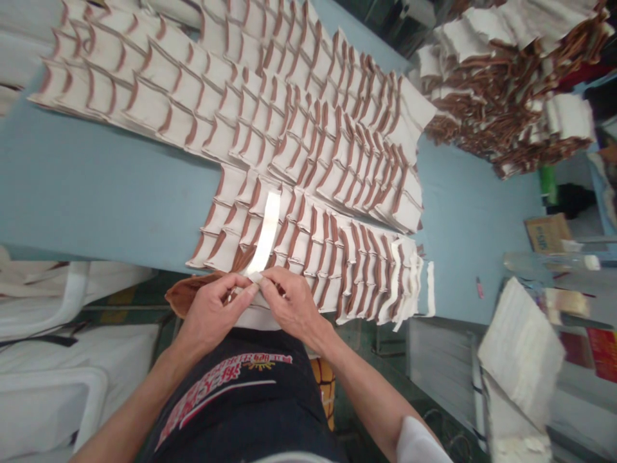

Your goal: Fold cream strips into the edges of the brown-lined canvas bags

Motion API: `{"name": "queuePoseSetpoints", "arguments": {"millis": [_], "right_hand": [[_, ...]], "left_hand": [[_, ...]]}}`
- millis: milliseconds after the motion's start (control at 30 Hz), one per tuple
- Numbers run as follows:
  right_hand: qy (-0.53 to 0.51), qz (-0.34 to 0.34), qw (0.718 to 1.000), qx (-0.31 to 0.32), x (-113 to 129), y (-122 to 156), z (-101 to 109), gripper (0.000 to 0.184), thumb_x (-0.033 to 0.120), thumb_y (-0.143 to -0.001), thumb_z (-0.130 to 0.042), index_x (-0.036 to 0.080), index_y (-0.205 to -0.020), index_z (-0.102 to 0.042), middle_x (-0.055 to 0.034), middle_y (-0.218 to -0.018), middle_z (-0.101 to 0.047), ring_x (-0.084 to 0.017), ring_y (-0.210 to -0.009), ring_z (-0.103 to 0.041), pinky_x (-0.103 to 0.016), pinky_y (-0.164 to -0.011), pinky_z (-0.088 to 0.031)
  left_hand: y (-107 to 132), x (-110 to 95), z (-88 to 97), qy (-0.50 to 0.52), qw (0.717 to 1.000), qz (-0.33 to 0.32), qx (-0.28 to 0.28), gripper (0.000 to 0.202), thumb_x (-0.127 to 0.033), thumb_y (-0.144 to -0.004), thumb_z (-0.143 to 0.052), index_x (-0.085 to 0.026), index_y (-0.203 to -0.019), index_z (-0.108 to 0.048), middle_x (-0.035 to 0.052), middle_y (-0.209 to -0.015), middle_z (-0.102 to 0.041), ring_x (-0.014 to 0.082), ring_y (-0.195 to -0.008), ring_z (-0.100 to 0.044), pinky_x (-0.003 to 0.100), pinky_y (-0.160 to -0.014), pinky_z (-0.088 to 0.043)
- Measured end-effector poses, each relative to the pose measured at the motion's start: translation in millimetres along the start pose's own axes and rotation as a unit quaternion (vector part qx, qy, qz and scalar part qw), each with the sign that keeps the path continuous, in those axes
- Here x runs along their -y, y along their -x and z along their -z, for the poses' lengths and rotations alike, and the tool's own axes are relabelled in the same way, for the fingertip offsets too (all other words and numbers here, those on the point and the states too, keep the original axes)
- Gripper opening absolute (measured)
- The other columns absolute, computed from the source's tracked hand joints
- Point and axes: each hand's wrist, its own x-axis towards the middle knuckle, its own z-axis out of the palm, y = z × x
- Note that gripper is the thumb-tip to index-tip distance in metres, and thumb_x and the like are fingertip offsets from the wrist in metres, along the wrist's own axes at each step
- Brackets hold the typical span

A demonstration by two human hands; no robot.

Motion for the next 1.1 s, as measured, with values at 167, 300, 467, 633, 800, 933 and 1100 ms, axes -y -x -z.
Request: {"name": "queuePoseSetpoints", "arguments": {"millis": [167, 300, 467, 633, 800, 933, 1100], "right_hand": [[-0.073, -0.003, 0.997, -0.009, -2, 1, -7, 0.026, 0.031, -0.106, -0.051, 0.021, -0.095, -0.074, -0.0068, -0.101, -0.077, -0.020, -0.094, -0.071, -0.032, -0.089, -0.054], [-0.134, -0.100, 0.986, -0.025, -7, 1, -11, 0.026, 0.036, -0.103, -0.055, 0.021, -0.091, -0.072, -0.0008, -0.081, -0.071, -0.017, -0.075, -0.063, -0.028, -0.071, -0.050], [-0.173, -0.145, 0.972, -0.063, -16, -7, -4, 0.033, 0.045, -0.102, -0.053, 0.022, -0.081, -0.064, 0.0014, -0.069, -0.065, -0.014, -0.059, -0.056, -0.024, -0.056, -0.045], [-0.219, -0.172, 0.956, -0.093, -21, -25, 6, 0.035, 0.052, -0.098, -0.059, 0.021, -0.085, -0.065, -0.0007, -0.075, -0.073, -0.012, -0.050, -0.057, -0.022, -0.046, -0.047], [-0.271, -0.190, 0.938, -0.104, -25, -38, -5, 0.034, 0.053, -0.091, -0.068, 0.020, -0.083, -0.067, 0.0014, -0.066, -0.070, -0.012, -0.047, -0.058, -0.021, -0.044, -0.049], [-0.323, -0.201, 0.917, -0.121, -29, -36, -20, 0.036, 0.055, -0.087, -0.072, 0.020, -0.080, -0.066, 0.0022, -0.064, -0.068, -0.011, -0.046, -0.059, -0.020, -0.041, -0.047], [-0.387, -0.195, 0.881, -0.189, -38, -43, -17, 0.039, 0.060, -0.092, -0.069, 0.021, -0.086, -0.063, -0.0008, -0.073, -0.073, -0.013, -0.057, -0.067, -0.019, -0.043, -0.052]], "left_hand": [[-3, 7, -2.3, -0.008, 1.000, 0.001, -0.011, 0.042, -0.063, -0.085, -0.061, -0.022, -0.078, -0.069, -0.0020, -0.065, -0.062, 0.0191, -0.063, -0.055, 0.029, -0.061, -0.043], [-3, 10, -4.6, -0.006, 1.000, -0.005, -0.011, 0.040, -0.060, -0.086, -0.058, -0.022, -0.077, -0.068, -0.0029, -0.065, -0.059, 0.0180, -0.061, -0.051, 0.030, -0.061, -0.042], [0, 16, -6.9, -0.008, 0.999, -0.001, -0.043, 0.036, -0.057, -0.085, -0.057, -0.023, -0.072, -0.063, -0.0039, -0.064, -0.052, 0.0175, -0.062, -0.049, 0.029, -0.060, -0.039], [-2, 36, -14.6, -0.010, 0.998, 0.005, -0.069, 0.038, -0.058, -0.085, -0.055, -0.024, -0.069, -0.059, -0.0055, -0.060, -0.048, 0.0160, -0.059, -0.047, 0.028, -0.058, -0.037], [-5, 57, -28.2, -0.022, 0.997, -0.001, -0.078, 0.038, -0.055, -0.092, -0.056, -0.024, -0.071, -0.056, -0.0071, -0.061, -0.047, 0.0147, -0.057, -0.048, 0.028, -0.059, -0.038], [-5, 74, -37.1, -0.056, 0.996, 0.014, -0.073, 0.039, -0.049, -0.104, -0.069, -0.020, -0.078, -0.061, -0.0064, -0.068, -0.054, 0.0142, -0.062, -0.055, 0.029, -0.063, -0.049], [-14, 98, -43.9, -0.109, 0.989, 0.066, -0.072, 0.030, -0.045, -0.107, -0.074, -0.015, -0.105, -0.074, 0.0010, -0.096, -0.074, 0.0193, -0.081, -0.073, 0.035, -0.075, -0.064]]}}
